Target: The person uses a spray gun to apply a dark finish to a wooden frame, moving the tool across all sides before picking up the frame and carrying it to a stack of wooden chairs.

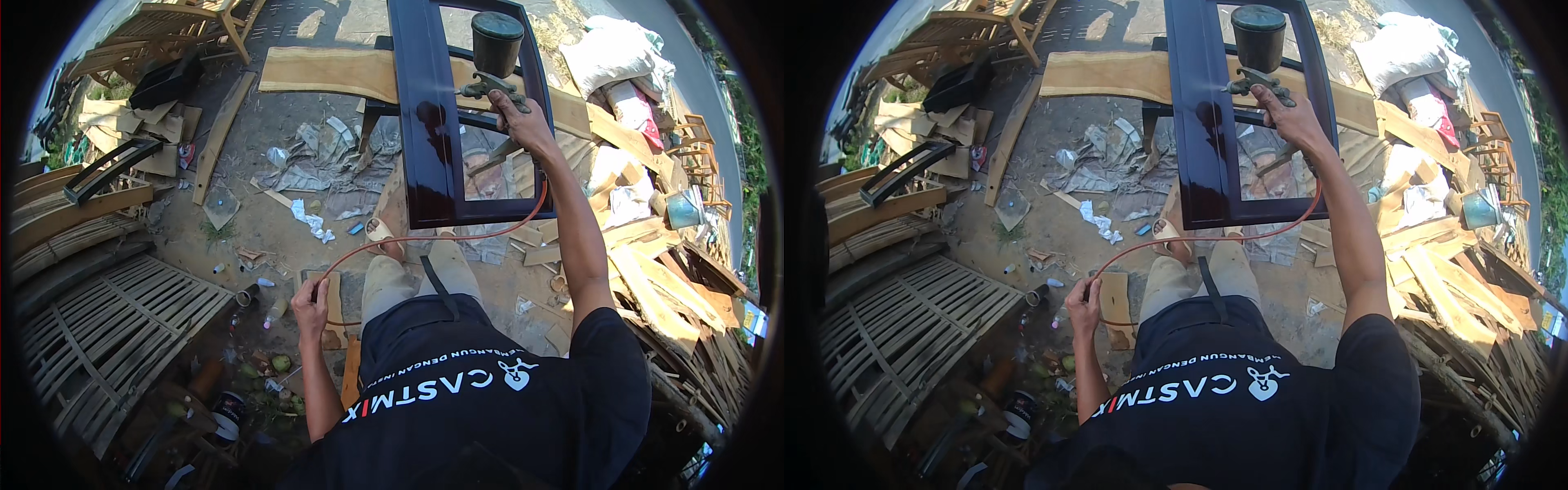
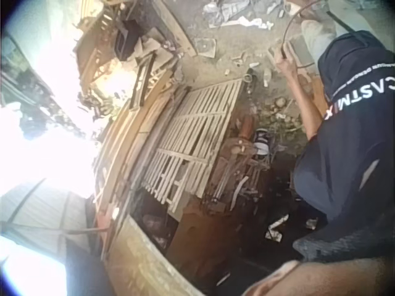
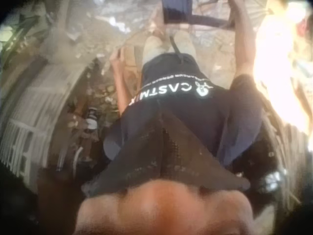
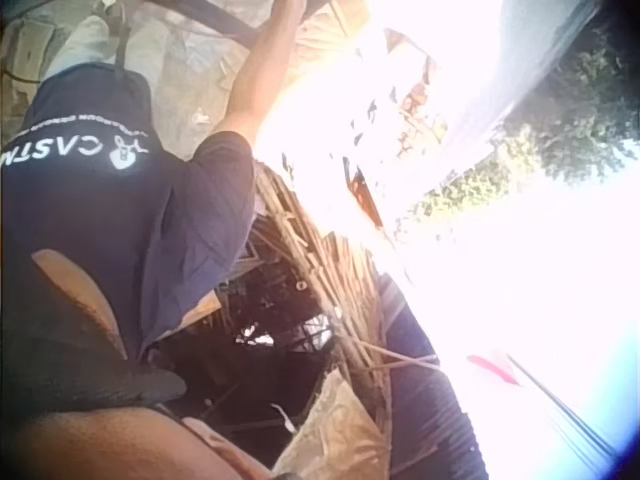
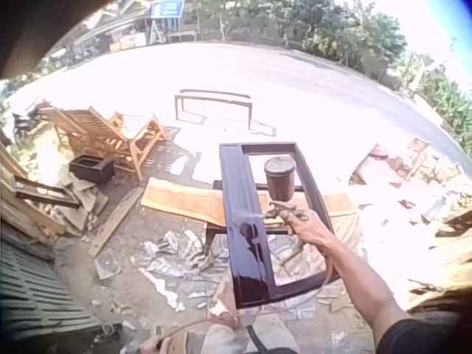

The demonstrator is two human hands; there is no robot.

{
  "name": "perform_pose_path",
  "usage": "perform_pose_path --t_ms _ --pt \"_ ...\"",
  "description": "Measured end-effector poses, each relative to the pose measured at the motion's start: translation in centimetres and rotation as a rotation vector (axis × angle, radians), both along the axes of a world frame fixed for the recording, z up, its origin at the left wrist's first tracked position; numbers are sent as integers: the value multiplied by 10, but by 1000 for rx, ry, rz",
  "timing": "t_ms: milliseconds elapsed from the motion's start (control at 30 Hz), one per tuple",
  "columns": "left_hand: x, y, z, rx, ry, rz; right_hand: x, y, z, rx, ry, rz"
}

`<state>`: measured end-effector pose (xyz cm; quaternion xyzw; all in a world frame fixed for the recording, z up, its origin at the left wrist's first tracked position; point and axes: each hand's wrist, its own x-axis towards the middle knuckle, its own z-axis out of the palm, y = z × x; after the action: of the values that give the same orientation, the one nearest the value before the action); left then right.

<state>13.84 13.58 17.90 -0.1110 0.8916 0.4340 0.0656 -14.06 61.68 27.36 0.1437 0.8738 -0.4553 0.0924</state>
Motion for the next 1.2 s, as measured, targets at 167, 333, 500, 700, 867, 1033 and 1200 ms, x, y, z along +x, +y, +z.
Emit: perform_pose_path --t_ms 167,333,500,700,867,1033,1200 --pt "4 -15 -14 -17 23 -73 88 -4 11 -70 -47 49" --pt "12 1 -4 -9 26 -131 165 -4 30 -88 -168 51" --pt "33 16 -9 -3 37 -192 241 9 22 -109 -209 90" --pt "66 41 -5 -59 38 -261 297 25 16 -92 -286 110" --pt "95 55 -5 -58 66 -262 291 34 11 -80 -87 6" --pt "116 62 -3 -82 53 -219 256 54 -9 -88 47 -55" --pt "131 65 8 -58 49 -161 266 81 -22 -229 -46 -111"
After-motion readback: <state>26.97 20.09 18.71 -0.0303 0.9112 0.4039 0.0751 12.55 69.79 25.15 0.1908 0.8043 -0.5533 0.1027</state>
